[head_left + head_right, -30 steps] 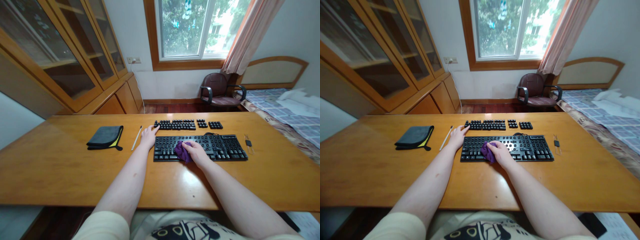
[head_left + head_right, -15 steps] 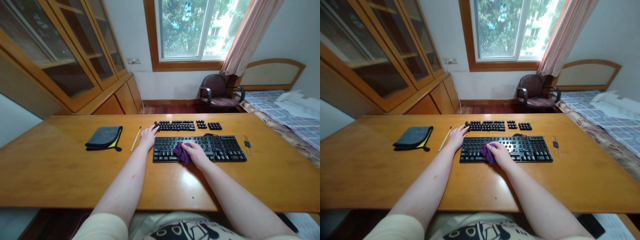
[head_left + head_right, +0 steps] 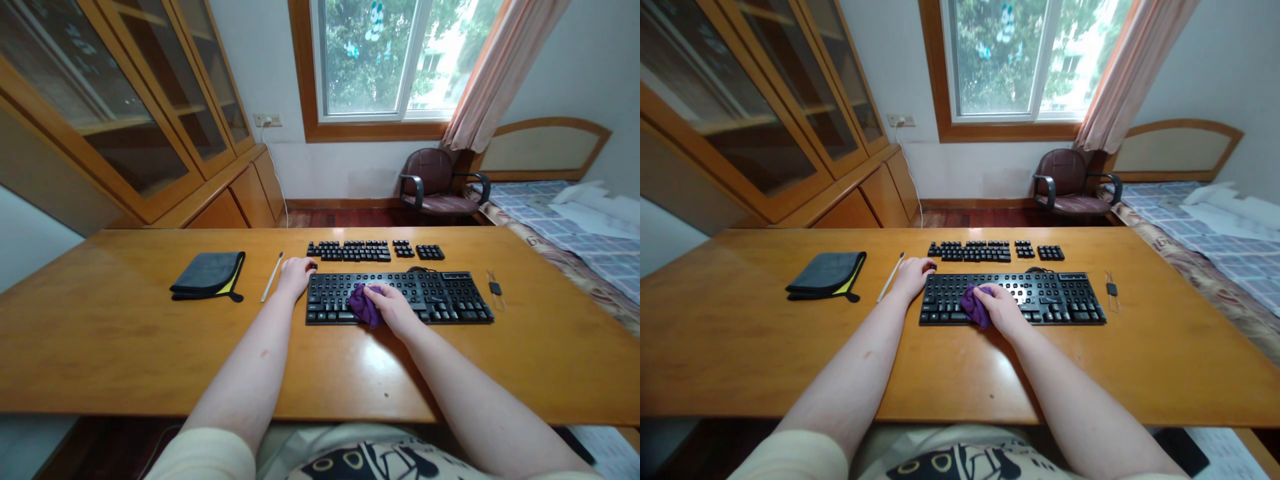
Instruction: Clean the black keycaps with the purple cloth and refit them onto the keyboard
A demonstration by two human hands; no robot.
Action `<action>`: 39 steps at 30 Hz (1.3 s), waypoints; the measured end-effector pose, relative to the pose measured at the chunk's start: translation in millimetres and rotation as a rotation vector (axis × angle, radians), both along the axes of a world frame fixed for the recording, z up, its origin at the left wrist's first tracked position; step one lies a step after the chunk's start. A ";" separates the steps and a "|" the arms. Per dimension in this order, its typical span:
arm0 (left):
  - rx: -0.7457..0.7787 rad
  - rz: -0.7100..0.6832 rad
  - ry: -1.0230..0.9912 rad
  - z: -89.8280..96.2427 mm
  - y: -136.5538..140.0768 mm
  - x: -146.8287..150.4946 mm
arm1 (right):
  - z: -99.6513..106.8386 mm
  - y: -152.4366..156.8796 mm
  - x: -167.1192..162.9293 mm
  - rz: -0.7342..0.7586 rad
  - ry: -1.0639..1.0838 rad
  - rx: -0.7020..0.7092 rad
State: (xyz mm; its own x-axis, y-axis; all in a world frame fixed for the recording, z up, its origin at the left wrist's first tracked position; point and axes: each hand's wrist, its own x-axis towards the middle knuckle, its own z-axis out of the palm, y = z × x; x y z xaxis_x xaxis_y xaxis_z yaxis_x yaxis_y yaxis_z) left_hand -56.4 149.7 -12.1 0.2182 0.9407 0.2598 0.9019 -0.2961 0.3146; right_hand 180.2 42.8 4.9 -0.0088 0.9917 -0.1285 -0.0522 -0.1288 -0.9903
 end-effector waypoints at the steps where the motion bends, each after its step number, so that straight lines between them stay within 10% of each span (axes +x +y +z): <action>1: 0.008 0.012 -0.040 2.0 -1.3 -1.4 | 0.7 -0.2 -0.1 0.001 0.006 -0.003; 6: 0.099 0.032 -0.320 25.8 -23.1 3.6 | 6.2 -2.0 -0.8 -0.029 0.047 -0.024; 13: -0.052 -0.315 -0.626 55.8 -84.8 55.3 | 6.2 -4.9 2.0 -0.014 -0.031 0.196; 22: -0.198 -0.295 -0.855 38.7 -96.6 76.9 | 12.6 -10.5 5.6 0.094 -0.183 0.448; 39: -0.339 -0.180 -1.084 28.4 -101.0 81.8 | 4.3 -6.4 7.9 -0.032 -0.043 0.409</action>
State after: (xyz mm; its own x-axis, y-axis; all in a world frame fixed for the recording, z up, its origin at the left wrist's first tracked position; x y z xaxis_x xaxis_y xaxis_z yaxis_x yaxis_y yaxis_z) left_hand 25.4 48.7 16.3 0.1733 0.9759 0.1326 0.0620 -0.1451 0.9875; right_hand 188.1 36.4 9.1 0.0199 0.9608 0.2764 -0.0072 0.2766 -0.9610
